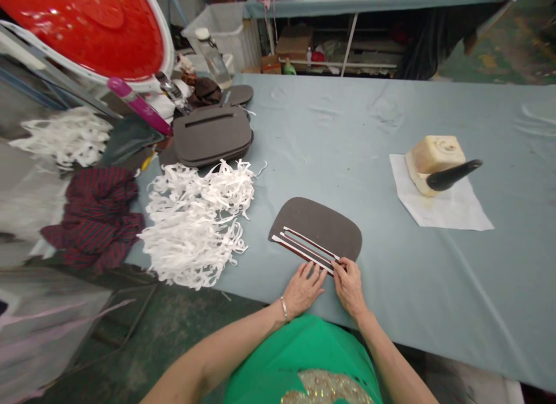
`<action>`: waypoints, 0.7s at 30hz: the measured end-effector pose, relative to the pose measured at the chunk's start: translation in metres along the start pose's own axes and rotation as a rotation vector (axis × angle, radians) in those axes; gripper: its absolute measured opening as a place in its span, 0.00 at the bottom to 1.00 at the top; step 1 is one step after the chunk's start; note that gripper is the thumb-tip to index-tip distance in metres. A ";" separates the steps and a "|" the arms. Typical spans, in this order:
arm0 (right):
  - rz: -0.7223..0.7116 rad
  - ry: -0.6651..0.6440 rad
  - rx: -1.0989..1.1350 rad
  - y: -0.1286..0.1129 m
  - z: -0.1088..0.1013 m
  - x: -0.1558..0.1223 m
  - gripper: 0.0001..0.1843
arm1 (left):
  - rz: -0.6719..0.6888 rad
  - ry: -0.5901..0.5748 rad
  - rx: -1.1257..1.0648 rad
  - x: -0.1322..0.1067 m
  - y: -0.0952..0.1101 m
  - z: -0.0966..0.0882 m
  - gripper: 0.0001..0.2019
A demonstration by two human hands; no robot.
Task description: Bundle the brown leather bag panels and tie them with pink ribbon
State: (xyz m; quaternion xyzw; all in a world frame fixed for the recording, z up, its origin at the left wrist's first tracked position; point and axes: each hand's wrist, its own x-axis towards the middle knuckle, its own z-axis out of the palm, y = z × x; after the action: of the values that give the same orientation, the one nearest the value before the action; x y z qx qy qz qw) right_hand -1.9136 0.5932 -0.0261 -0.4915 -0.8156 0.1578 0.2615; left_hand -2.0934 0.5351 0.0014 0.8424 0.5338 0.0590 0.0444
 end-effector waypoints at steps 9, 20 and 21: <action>-0.047 -0.067 -0.083 -0.007 -0.003 -0.008 0.16 | 0.129 0.028 0.016 -0.009 -0.024 -0.001 0.30; 0.035 0.027 -0.025 -0.017 0.000 -0.013 0.17 | 0.024 0.100 0.045 -0.028 -0.092 -0.008 0.33; 0.036 0.032 -0.016 -0.017 -0.001 -0.014 0.19 | 0.011 0.108 0.043 -0.030 -0.098 -0.009 0.33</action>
State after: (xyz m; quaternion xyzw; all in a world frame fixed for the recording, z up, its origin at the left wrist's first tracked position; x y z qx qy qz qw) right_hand -1.9199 0.5731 -0.0206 -0.5107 -0.8035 0.1481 0.2676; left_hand -2.1947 0.5498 -0.0046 0.8416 0.5319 0.0932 -0.0032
